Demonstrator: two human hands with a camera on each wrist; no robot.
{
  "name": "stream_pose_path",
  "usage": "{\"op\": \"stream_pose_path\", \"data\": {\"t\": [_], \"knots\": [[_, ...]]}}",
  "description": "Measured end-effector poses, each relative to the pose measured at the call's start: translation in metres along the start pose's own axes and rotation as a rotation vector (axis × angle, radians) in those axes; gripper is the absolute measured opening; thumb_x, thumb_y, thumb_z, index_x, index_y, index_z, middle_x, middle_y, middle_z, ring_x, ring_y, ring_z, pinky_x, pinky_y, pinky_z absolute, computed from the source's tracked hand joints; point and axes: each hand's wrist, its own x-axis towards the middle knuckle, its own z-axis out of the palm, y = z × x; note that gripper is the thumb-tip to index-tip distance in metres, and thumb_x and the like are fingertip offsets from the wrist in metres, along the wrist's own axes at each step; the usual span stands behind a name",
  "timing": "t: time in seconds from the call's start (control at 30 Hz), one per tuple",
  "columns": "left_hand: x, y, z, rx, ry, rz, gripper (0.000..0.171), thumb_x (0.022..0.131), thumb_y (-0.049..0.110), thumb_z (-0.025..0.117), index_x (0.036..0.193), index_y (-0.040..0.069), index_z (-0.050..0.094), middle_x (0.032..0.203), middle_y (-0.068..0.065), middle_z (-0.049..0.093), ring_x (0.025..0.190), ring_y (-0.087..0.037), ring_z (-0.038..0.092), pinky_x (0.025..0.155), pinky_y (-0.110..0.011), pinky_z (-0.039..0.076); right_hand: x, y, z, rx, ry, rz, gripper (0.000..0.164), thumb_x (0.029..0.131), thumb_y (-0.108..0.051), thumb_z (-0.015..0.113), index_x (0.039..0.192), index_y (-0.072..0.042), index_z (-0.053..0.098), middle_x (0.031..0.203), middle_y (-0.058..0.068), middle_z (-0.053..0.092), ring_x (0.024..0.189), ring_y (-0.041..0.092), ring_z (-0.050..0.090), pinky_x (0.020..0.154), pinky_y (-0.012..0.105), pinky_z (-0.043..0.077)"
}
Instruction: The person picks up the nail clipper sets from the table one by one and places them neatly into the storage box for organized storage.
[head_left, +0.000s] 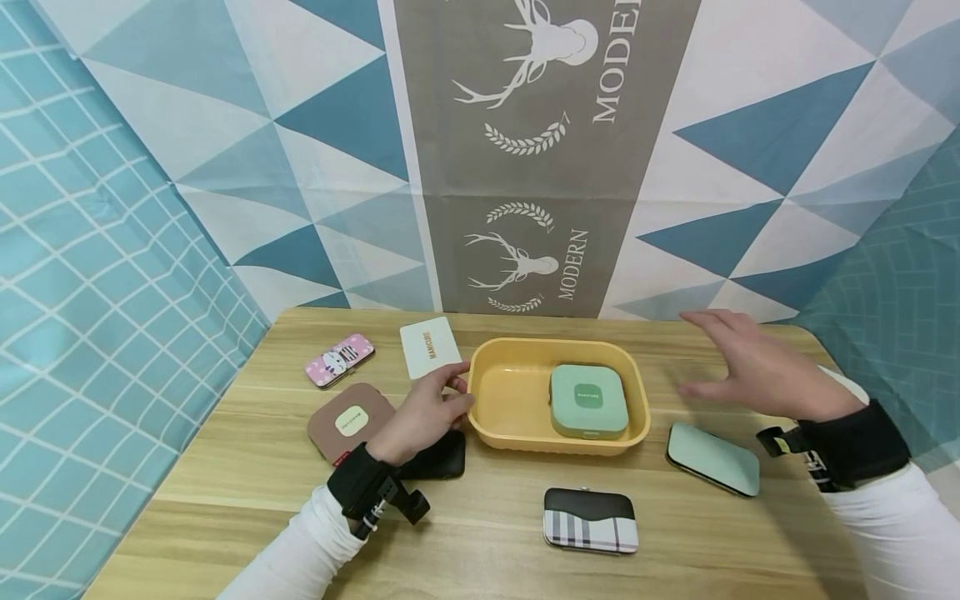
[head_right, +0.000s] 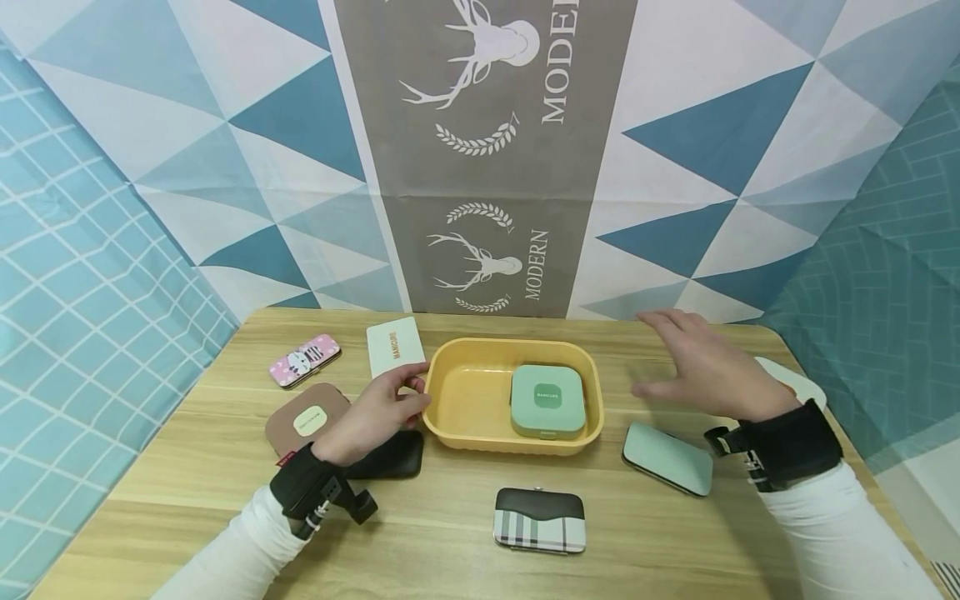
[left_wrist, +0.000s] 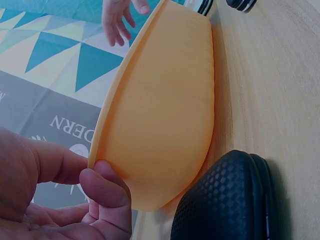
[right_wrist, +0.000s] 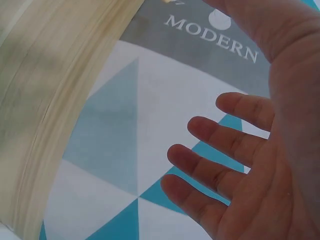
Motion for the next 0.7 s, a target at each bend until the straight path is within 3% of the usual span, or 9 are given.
{"op": "stream_pose_path", "data": {"t": [0.7], "knots": [[0.000,-0.001,0.000,-0.001,0.007,-0.001,0.056,0.104,0.001,0.059,0.157,-0.003,0.042,0.113,-0.015,0.052,0.069,-0.018,0.054,0.066,-0.029,0.047,-0.014,0.040,0.001,-0.029,-0.038,0.121,0.123,0.078,-0.057,0.091,0.162,0.008,0.029,0.154,0.039,0.036,0.137,0.059,0.037,0.099,0.078,0.040]]}}
